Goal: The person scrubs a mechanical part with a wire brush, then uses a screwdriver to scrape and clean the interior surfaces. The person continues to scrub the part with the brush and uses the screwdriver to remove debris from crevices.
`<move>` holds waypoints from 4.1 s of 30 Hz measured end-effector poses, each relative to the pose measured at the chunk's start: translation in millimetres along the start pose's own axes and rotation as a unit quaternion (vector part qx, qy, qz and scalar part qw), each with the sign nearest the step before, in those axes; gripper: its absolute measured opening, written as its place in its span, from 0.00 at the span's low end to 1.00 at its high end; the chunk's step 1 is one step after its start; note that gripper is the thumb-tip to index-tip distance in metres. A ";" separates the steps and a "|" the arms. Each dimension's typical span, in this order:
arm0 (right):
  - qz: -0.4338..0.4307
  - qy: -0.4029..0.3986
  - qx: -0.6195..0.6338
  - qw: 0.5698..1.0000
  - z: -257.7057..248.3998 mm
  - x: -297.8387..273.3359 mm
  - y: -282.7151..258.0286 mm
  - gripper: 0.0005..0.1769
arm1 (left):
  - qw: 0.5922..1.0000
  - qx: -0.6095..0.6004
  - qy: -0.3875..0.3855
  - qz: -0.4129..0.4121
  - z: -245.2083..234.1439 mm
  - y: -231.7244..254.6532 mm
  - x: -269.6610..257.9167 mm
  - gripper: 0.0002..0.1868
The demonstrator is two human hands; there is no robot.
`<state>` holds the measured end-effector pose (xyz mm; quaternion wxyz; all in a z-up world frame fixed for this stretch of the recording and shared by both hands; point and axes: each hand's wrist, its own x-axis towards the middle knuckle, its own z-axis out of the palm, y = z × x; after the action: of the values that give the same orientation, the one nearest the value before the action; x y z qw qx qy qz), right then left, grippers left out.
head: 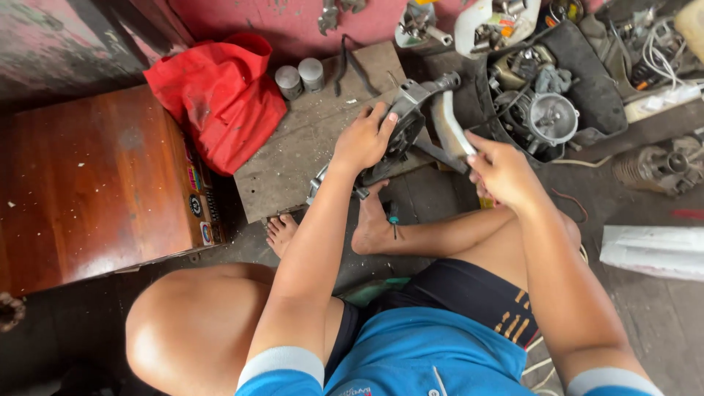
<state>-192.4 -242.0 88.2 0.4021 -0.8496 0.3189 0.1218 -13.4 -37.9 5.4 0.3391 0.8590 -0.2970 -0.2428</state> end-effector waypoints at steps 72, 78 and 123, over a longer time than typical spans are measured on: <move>-0.053 0.068 0.387 0.918 156.5 72.6 -46.7 0.27 | 0.991 -0.062 0.093 -0.071 20.8 -16.3 -12.8 0.30; -0.085 -0.012 0.094 0.992 150.7 -11.8 -57.0 0.38 | 0.985 -0.111 0.112 -0.073 13.7 -44.6 -14.1 0.35; -0.097 -0.039 -0.204 0.973 56.9 42.4 -98.4 0.36 | 0.992 -0.017 0.088 -0.087 19.8 3.1 -15.0 0.29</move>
<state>-94.1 -171.0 91.3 0.2421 -0.9352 0.1879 0.1775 -37.3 -38.3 -2.1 0.3561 0.8937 -0.1863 -0.1997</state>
